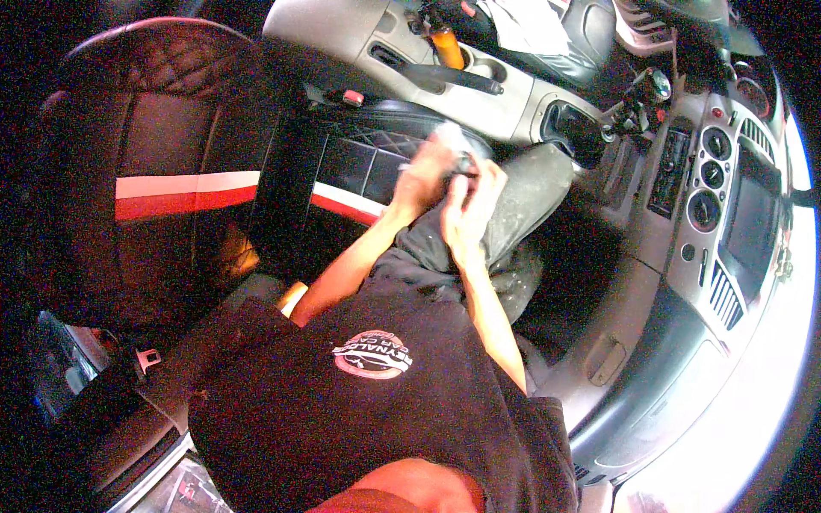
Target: The person wipes the dashboard and center console with a cloth, and handles the gear shifter and various components of the car interior.
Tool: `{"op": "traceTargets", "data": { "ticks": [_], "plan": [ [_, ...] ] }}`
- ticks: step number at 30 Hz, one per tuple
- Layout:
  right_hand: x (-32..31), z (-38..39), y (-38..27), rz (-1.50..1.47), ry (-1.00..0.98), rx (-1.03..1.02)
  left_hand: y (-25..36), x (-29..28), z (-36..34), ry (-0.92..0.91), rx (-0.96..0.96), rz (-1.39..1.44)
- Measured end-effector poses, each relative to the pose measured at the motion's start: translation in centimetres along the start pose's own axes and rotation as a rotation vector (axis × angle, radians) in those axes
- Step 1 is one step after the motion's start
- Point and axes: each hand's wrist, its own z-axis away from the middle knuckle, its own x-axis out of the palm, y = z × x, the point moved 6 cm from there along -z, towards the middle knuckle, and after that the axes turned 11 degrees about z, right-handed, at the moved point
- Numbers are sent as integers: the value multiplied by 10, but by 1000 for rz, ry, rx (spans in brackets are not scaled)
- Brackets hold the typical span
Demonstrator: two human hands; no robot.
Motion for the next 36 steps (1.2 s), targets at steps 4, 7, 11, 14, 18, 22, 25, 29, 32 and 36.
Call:
{"op": "traceTargets", "data": {
  "ticks": [4, 7, 11, 14, 18, 22, 25, 29, 32, 36],
  "plan": [
    [-12, 4, 27, -248, 98, 98, -47, -38, 33, 133, -183, 7],
    [-11, 8, 29, -209, 88, 78, -110, -118, 81, 324, -196, -157],
    [-6, 6, 14, -76, 100, -21, -134, -147, 101, 575, -435, -408],
    [-6, 9, 20, -169, 50, 119, -79, -67, 63, 362, -251, -149],
    [-10, 12, 16, -123, 59, -14, -7, -32, 20, 29, 11, 36],
    [-20, 6, 26, -60, 28, -15, -37, -87, 30, 101, 43, -40],
    [-7, 12, 24, -205, -5, 164, -113, -135, 92, 652, -377, -110],
    [23, -1, 49, -419, -114, 306, -54, -72, 38, 579, -418, 161],
    [55, -12, 89, -606, -146, 398, 24, -11, -8, 285, -235, 614],
    [22, -37, 51, -816, -207, 641, 75, -51, -50, -4, -367, 791]
  ]
}}
